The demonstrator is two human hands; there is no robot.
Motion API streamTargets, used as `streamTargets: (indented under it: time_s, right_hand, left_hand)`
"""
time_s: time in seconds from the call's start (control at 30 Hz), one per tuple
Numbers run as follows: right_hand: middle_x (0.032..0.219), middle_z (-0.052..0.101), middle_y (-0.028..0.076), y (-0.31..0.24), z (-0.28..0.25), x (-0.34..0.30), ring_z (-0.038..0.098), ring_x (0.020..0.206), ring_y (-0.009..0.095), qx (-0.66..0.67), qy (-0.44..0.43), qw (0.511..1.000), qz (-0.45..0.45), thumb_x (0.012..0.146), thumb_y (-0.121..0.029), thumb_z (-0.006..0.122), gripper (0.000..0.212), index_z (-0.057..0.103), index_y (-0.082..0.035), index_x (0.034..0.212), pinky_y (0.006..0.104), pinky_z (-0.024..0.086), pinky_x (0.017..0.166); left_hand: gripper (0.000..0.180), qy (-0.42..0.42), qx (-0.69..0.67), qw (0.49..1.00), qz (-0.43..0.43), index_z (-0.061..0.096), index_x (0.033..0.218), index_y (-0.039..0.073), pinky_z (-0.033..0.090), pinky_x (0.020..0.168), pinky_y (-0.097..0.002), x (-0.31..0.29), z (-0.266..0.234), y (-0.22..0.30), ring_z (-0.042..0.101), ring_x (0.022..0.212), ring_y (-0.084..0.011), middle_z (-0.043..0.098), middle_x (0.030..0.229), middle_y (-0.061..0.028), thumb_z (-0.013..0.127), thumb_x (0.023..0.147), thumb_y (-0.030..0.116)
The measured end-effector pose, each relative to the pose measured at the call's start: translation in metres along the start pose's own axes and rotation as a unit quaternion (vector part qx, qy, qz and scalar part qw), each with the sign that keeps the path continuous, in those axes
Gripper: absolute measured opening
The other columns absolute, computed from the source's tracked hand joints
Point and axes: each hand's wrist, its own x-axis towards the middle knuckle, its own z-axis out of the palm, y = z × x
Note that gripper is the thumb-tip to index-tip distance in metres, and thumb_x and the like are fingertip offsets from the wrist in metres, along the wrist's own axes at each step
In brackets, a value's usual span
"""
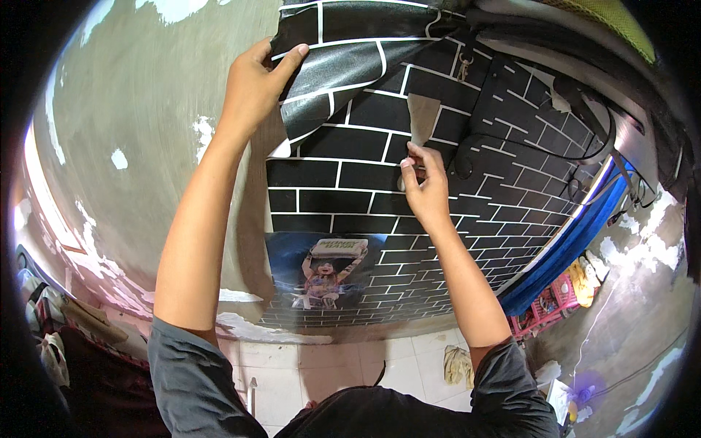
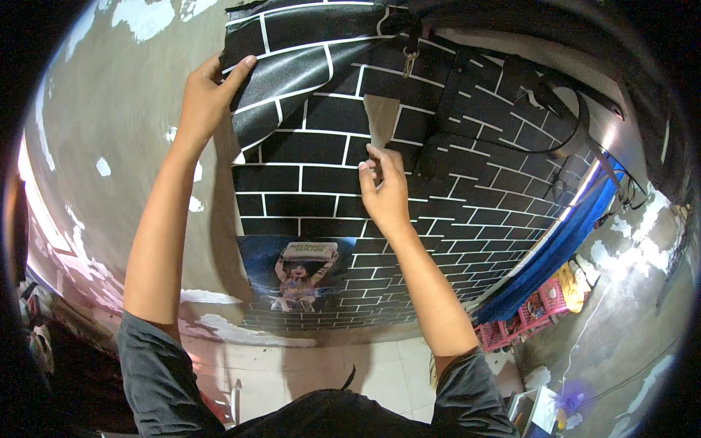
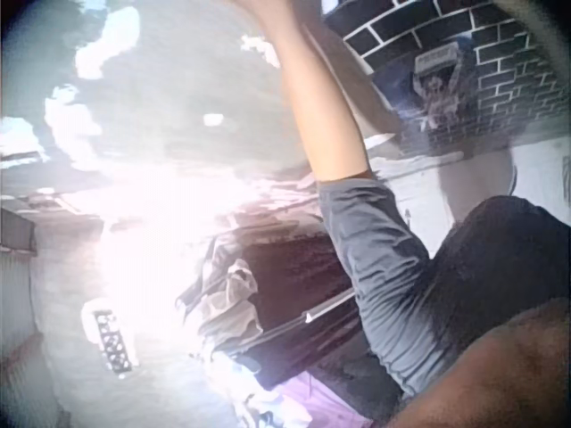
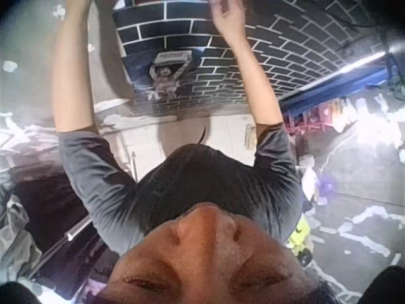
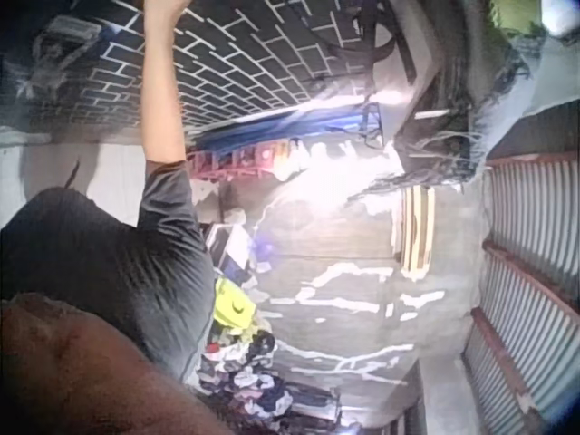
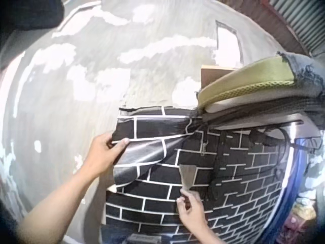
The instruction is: The person peels a large section of black-and-white brick-patterned wallpaper from a concrete wall by hand.
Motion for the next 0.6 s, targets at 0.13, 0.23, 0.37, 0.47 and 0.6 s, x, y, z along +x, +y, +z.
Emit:
streamTargets:
  time_s: [0.13, 0.23, 0.37, 0.47, 0.6]
  right_hand:
    - [0.109, 0.057, 0.014, -0.011, -0.001, 0.007, 0.060, 0.093, 0.021, 0.017, 0.035, 0.999, -0.008, 0.092, -0.010, 0.063, 0.031, 0.060, -0.001, 0.122, 0.0290, 0.049, 0.080]
    - [0.108, 0.058, 0.015, -0.011, -0.013, 0.033, 0.060, 0.098, 0.025, -0.034, 0.086, 0.994, -0.063, 0.093, -0.015, 0.063, 0.033, 0.059, -0.001, 0.123, 0.0321, 0.049, 0.083]
    - [0.124, 0.055, 0.020, -0.033, -0.032, 0.073, 0.057, 0.113, 0.034, -0.076, 0.093, 0.989, -0.082, 0.094, -0.021, 0.060, 0.038, 0.056, -0.003, 0.128, 0.0404, 0.044, 0.099]
    - [0.133, 0.050, 0.021, -0.032, -0.044, 0.102, 0.047, 0.125, 0.039, -0.206, 0.116, 0.952, -0.196, 0.096, -0.021, 0.057, 0.039, 0.054, -0.001, 0.129, 0.0461, 0.039, 0.106]
    - [0.132, 0.048, 0.025, -0.028, -0.051, 0.128, 0.047, 0.124, 0.042, -0.303, 0.108, 0.915, -0.242, 0.096, -0.019, 0.057, 0.040, 0.052, 0.002, 0.129, 0.0480, 0.039, 0.105]
  left_hand:
    - [0.046, 0.048, 0.009, 0.998, 0.028, 0.066, 0.108, -0.003, 0.049, 0.075, -0.0283, 0.001, 0.001, 0.018, 0.063, 0.082, -0.0141, 0.070, 0.092, -0.0112, 0.072, 0.089, 0.039]
    - [0.057, 0.065, 0.053, 0.996, 0.024, 0.064, 0.112, -0.005, 0.050, 0.078, -0.0291, 0.013, -0.001, 0.031, 0.064, 0.085, -0.0168, 0.070, 0.095, -0.0146, 0.074, 0.085, 0.044]
    - [0.063, 0.124, 0.056, 0.986, 0.099, 0.062, 0.112, -0.007, 0.050, 0.082, -0.0306, 0.033, 0.003, 0.041, 0.066, 0.088, -0.0202, 0.069, 0.096, -0.0174, 0.075, 0.082, 0.047]
    - [0.043, 0.150, 0.047, 0.983, 0.100, 0.063, 0.102, -0.004, 0.050, 0.078, -0.0353, 0.050, 0.001, 0.058, 0.066, 0.084, -0.0265, 0.070, 0.093, -0.0169, 0.074, 0.082, 0.033]
    - [0.027, 0.150, -0.005, 0.985, 0.082, 0.063, 0.092, -0.001, 0.050, 0.072, -0.0347, 0.068, -0.003, 0.055, 0.064, 0.077, -0.0213, 0.068, 0.083, -0.0126, 0.074, 0.083, 0.022]
